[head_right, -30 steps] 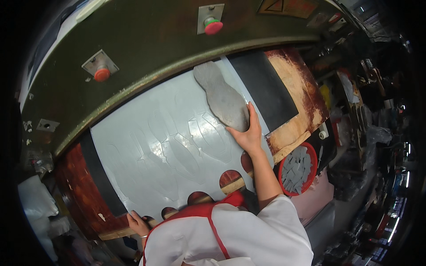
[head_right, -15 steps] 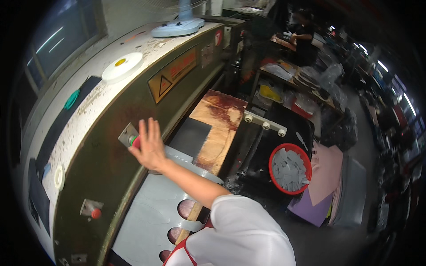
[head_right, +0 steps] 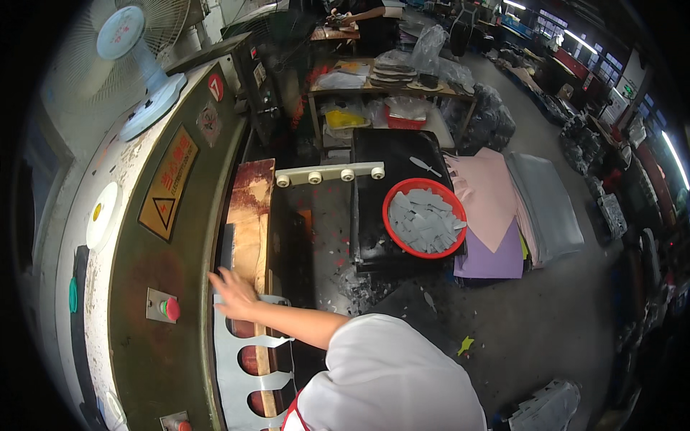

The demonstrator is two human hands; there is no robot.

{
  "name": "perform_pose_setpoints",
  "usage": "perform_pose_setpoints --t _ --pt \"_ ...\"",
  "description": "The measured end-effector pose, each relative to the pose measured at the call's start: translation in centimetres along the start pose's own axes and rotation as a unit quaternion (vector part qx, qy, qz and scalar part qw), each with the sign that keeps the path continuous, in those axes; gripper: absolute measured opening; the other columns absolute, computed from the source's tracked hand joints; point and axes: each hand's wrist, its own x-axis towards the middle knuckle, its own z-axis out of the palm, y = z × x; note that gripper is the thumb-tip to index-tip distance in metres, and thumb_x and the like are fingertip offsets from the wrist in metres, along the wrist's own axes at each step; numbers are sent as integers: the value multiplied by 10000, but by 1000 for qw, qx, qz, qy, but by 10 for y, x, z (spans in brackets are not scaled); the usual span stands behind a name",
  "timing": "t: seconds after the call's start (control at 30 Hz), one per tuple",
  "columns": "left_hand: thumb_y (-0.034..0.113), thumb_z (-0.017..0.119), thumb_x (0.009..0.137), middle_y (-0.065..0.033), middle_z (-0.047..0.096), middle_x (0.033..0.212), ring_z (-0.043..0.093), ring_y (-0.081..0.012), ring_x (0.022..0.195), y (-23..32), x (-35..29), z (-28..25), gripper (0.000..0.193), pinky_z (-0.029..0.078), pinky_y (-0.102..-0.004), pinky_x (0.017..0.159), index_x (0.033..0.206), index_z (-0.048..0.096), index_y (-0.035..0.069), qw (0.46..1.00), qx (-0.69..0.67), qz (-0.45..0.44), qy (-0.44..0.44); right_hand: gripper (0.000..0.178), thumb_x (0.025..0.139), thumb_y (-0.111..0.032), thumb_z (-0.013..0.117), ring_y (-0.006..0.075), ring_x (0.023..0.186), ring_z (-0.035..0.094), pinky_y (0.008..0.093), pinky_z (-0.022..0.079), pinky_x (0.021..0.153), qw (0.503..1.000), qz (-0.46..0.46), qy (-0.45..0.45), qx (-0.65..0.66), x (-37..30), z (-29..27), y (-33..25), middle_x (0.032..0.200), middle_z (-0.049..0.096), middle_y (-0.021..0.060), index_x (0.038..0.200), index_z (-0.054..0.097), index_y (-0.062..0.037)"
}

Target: The person operates a hydraulic die-cutting press to cut shoe insoles from a sheet of gray material. They place the sheet on the press, activate the machine, remove the cut insoles, and stack them on the table. The process is repeated multiple times throughout the clip.

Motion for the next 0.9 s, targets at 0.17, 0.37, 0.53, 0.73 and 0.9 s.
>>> perform_pose_setpoints --t 0.17,0.37,0.53,0.73,0.9 --pt "348 503 976 -248 646 941 631 -336 841 -18 -9 -3 414 516 -411 751 1039 629 -41 999 -14 -16 -26 397 820 -353 672 400 828 642 491 502 750 998 47 26 -11 -19 19 45 861 656 227 890 644 37" --pt "359 475 984 -280 628 968 615 -362 884 -65 -33 -14 446 507 -454 793 1056 609 -60 997 -53 -48 -35 292 865 -291 625 413 816 636 487 498 753 999 33 24 25 -27 20 59 783 650 230 801 647 -7" --pt "302 477 985 -265 625 981 610 -363 897 -92 -73 -28 385 507 -452 800 1092 589 -50 996 -82 27 8 243 847 -231 624 395 771 616 482 495 695 995 4 51 86 -91 -36 87 783 626 223 757 607 -7" --pt "259 494 976 -243 623 1014 611 -354 906 -81 -122 -65 342 508 -437 809 1159 556 -23 998 -43 46 -19 433 778 -211 673 375 1182 468 456 475 885 999 -50 -1 -15 -117 -84 83 1080 578 198 1162 593 -29" --pt "223 507 969 -225 622 1042 613 -347 913 -57 -154 -117 333 510 -424 816 1214 528 -1 997 -28 69 -12 783 708 -278 733 449 1279 319 480 421 1008 976 -124 -167 -68 -120 -75 54 1288 403 270 1392 421 -64"
